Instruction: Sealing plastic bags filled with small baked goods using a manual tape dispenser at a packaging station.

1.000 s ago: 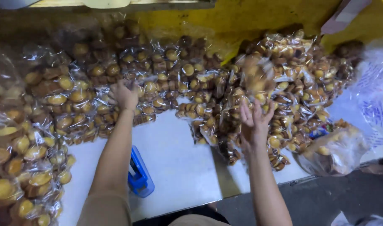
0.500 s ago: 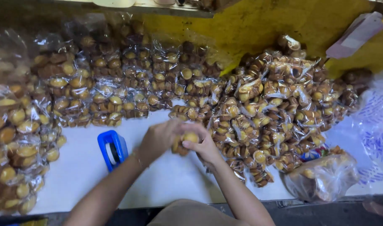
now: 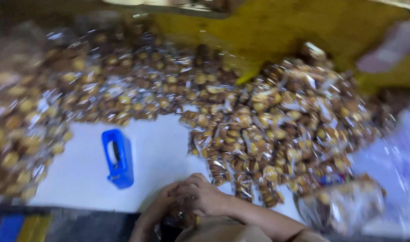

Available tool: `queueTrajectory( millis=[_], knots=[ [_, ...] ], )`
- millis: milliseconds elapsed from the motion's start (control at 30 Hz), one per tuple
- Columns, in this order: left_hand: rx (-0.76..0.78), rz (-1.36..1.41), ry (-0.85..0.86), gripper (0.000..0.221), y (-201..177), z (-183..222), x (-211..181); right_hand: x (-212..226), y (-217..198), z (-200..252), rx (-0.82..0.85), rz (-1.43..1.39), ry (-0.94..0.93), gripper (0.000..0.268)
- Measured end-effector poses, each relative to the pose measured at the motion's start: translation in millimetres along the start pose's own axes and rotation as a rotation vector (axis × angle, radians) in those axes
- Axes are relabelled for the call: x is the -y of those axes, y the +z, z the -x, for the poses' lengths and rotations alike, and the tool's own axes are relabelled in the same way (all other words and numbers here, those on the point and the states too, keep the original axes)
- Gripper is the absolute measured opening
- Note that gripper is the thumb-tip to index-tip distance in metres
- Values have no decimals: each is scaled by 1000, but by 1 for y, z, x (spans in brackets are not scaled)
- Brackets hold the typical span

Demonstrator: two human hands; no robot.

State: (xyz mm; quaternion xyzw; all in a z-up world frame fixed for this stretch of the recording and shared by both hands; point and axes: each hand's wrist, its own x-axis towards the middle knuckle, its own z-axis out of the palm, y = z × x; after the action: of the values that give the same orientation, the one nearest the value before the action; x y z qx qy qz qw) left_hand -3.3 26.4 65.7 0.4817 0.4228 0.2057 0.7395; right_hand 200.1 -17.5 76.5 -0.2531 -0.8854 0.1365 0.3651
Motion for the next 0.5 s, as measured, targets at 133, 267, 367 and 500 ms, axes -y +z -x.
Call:
queueTrajectory(
  millis=[133,267,367,500],
  knots=[
    [-311,-29,217,27,0,-11,59,-7,-2,3,81,167,-54,35],
    [-360,-71,99,14,26,31,19,-23,-2,0,119,-490,694,8],
    [-456,-166,60,16,28,36,23,-31,-9,2,285,-723,899,19],
    [-375,-408,754,4,25,31,35,-49,23,16,-71,-988,1083,22]
  ],
)
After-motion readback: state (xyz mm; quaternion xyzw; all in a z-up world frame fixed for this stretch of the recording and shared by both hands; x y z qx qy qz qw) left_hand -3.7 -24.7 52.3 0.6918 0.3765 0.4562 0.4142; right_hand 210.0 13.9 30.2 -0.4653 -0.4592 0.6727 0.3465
